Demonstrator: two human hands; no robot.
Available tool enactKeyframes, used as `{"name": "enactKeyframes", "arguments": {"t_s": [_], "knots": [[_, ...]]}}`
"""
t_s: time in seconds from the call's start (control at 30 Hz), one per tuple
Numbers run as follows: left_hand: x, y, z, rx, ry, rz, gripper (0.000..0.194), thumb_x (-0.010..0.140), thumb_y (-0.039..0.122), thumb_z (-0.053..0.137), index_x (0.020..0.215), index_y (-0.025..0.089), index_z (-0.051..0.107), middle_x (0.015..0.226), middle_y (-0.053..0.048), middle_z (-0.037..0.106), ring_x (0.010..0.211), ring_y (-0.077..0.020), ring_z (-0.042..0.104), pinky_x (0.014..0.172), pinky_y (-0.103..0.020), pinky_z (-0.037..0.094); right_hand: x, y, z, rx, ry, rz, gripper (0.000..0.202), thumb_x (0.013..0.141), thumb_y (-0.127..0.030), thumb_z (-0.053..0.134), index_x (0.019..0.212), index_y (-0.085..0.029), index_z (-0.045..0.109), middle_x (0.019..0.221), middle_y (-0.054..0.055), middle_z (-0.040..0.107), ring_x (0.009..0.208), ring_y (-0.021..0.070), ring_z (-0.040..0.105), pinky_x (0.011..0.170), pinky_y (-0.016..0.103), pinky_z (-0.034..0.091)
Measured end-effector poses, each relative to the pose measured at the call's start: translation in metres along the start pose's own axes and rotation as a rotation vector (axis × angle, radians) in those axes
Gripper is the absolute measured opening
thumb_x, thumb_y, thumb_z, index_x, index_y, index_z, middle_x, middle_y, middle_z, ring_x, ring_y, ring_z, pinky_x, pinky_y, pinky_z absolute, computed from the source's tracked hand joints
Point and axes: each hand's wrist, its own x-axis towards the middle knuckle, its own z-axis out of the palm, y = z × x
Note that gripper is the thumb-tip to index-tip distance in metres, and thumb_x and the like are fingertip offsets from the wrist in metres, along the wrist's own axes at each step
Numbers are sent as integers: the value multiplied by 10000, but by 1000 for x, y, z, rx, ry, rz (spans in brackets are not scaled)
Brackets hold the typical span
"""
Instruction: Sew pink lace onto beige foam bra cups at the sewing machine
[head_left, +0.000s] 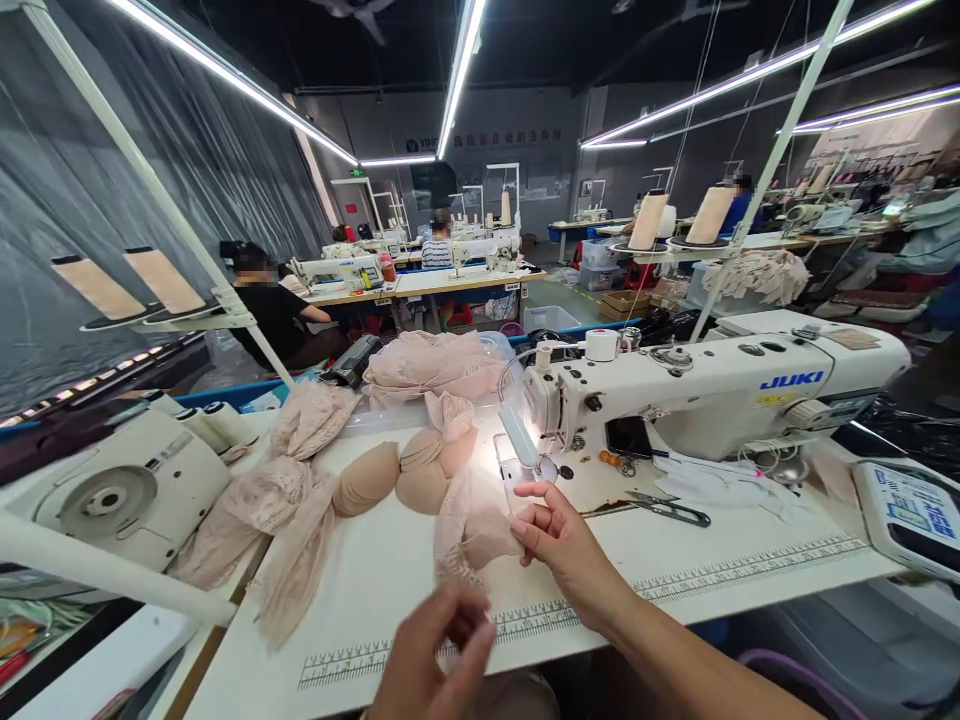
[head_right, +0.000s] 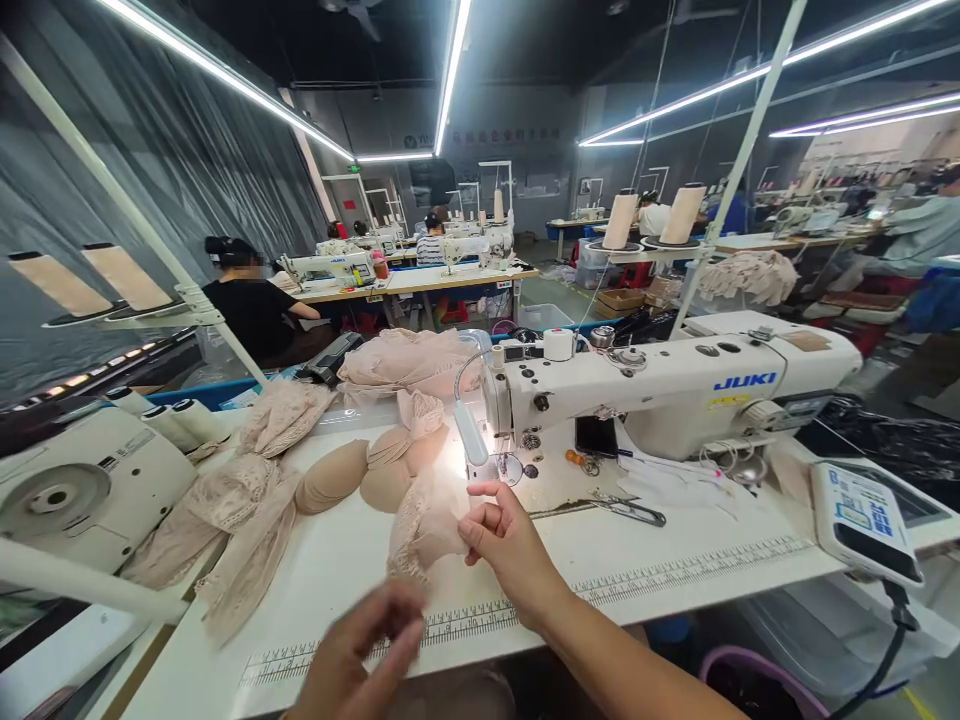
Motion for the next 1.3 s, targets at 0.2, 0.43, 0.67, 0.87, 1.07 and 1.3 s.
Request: {"name": "enactKeyframes", "arguments": {"t_s": [0.2,0.43,0.67,0.87,1.07,1.3], "knots": [[9,19,48,-1055,-42,-484,547,819,574,806,1185,177,720,1204,-161,736,1125,-295,703,991,-383,519,-45,9,9,71,8,3,513,881,-482,798,1240,-264,503,804,-51,571,678,111,520,671,251,443],[45,34,40,-837,402,-308,444,676,342,902,1058,164,762,1086,-91,781,1031,-293,701,875,-333,550,-74,13,-4,-72,-41,59,699,912,-577,725,1433,-314,341,980,10,646,945,215,633,852,338,501],[45,42,32,-1215,18,-558,537,836,573,765,1115,115,746,1107,-157,773,1089,-354,711,967,-435,556,-69,23,-15,-204,21,-44,596,943,-540,685,1415,-325,393,1107,59,657,959,250,642,870,379,525],[43,43,40,-1053,136,-397,424,725,347,927,1049,123,771,1107,-127,775,1089,-311,702,965,-365,555,-71,31,-24,-332,8,-69,513,928,-512,704,1362,-330,501,1236,80,640,1036,282,643,917,402,517],[47,42,42,-1087,156,-420,362,775,327,898,1048,124,774,1071,-119,779,1055,-286,707,925,-349,571,-60,20,-24,-127,36,-21,633,901,-535,747,1411,-322,438,1152,59,688,1021,254,644,919,370,513],[48,44,42,-1202,191,-547,219,792,211,809,977,103,762,972,-104,776,869,-226,716,874,-342,587,-54,21,-25,-18,79,6,718,859,-532,803,1408,-301,402,1080,48,715,956,233,653,872,352,518]]}}
